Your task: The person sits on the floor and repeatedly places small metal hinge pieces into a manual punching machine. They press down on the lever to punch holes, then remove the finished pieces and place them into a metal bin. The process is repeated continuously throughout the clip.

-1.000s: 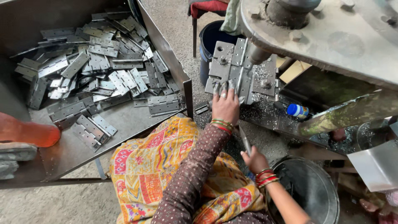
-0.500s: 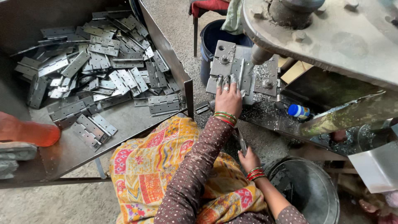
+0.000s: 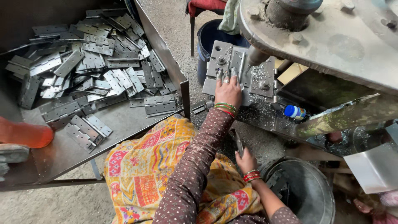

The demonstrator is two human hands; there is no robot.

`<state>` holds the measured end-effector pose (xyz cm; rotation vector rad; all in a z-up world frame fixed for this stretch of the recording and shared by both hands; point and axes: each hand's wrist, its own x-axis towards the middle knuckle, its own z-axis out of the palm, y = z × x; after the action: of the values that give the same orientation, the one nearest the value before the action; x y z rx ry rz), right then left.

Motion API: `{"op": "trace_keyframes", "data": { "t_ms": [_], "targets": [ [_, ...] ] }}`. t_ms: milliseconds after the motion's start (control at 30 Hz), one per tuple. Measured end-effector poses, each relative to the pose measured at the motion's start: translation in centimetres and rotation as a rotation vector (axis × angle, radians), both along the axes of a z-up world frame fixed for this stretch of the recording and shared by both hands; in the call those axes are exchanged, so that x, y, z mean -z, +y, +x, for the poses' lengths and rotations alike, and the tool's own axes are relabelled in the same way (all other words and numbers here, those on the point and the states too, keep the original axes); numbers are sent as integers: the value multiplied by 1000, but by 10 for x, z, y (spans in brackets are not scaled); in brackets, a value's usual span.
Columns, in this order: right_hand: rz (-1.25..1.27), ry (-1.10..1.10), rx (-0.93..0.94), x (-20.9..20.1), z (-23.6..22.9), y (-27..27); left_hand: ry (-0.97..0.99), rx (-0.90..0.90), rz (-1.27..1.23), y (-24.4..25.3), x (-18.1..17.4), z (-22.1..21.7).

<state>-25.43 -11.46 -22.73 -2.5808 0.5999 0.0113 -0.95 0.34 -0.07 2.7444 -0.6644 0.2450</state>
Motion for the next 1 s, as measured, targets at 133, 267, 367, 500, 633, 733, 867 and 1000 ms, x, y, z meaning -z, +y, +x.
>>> {"op": "trace_keyframes", "data": {
  "t_ms": [133,267,367,500,633,733,867,1000],
  "targets": [
    [127,24,17,-15,1,-4,36,30,29,8,-14,-6],
    [155,356,-51,-77,11,-27,-43,29,73,7,-15,10],
    [108,277,-122,-89,4,-30,-34,6,32,1,-4,23],
    [176,186,-15,-39,2,-11,-11,-2,38,-5,-4,42],
    [-31,138,56,11,5,4,40,-9,-1,-3,-5,40],
    [33,75,8,-6,5,0,65,0,16,-2,-3,37],
    [181,340,-17,-82,6,-17,-51,21,-13,2,-4,35],
    [116,244,-108,-137,12,-16,-10,89,81,15,-9,-18]
  ]
}}
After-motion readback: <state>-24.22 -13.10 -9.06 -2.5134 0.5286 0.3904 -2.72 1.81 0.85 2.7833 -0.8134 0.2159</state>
